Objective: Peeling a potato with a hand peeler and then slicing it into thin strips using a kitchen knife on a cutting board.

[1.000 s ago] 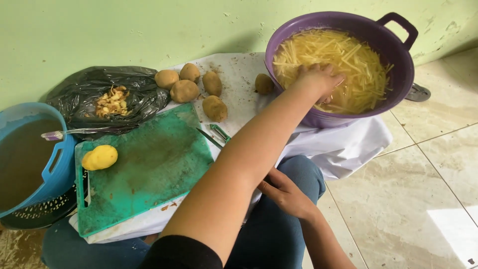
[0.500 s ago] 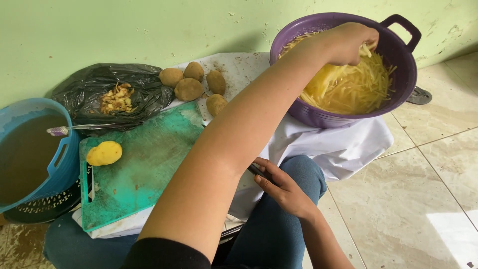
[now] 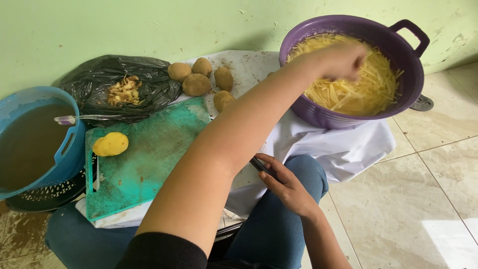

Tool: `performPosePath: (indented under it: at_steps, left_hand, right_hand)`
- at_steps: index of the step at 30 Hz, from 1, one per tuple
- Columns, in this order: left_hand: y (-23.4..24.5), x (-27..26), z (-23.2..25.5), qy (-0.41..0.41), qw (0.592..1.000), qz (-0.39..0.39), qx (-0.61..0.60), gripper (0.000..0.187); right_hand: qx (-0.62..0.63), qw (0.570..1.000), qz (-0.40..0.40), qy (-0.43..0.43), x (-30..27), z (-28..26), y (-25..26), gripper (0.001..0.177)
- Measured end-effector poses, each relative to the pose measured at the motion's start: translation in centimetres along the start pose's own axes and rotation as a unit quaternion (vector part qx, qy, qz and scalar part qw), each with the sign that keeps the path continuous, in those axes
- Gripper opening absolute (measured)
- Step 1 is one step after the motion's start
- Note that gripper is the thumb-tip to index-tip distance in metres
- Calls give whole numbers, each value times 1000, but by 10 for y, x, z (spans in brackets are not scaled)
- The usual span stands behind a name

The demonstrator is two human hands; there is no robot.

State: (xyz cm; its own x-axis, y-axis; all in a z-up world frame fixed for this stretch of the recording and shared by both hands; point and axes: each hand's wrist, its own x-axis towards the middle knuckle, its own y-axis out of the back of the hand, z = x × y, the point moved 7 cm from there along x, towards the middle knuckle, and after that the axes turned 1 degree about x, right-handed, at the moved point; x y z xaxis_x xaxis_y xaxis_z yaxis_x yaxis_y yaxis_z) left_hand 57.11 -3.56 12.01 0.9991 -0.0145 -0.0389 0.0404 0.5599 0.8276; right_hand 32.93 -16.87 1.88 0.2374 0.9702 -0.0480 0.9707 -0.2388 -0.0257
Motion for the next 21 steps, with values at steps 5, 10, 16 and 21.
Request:
performPosePath:
  at_steps: [5,10,16,21]
  left_hand:
    - [-19,-30,-29,118,965,-173,160,25]
    - [-11,4,-46,62,976,-135,160,34]
    - [68,-21,-6,-43,970,46,234,10]
    - [120,-127,-40,-84,947,88,297,38]
  right_hand:
    - [6,1000,9,-3,1,-1,-1,50]
    - [15,996,37,76,4,5,5,52]
    - [59,998,19,-27,2,5,-1,51]
    - [55,995,88,-9,5,17,6,50]
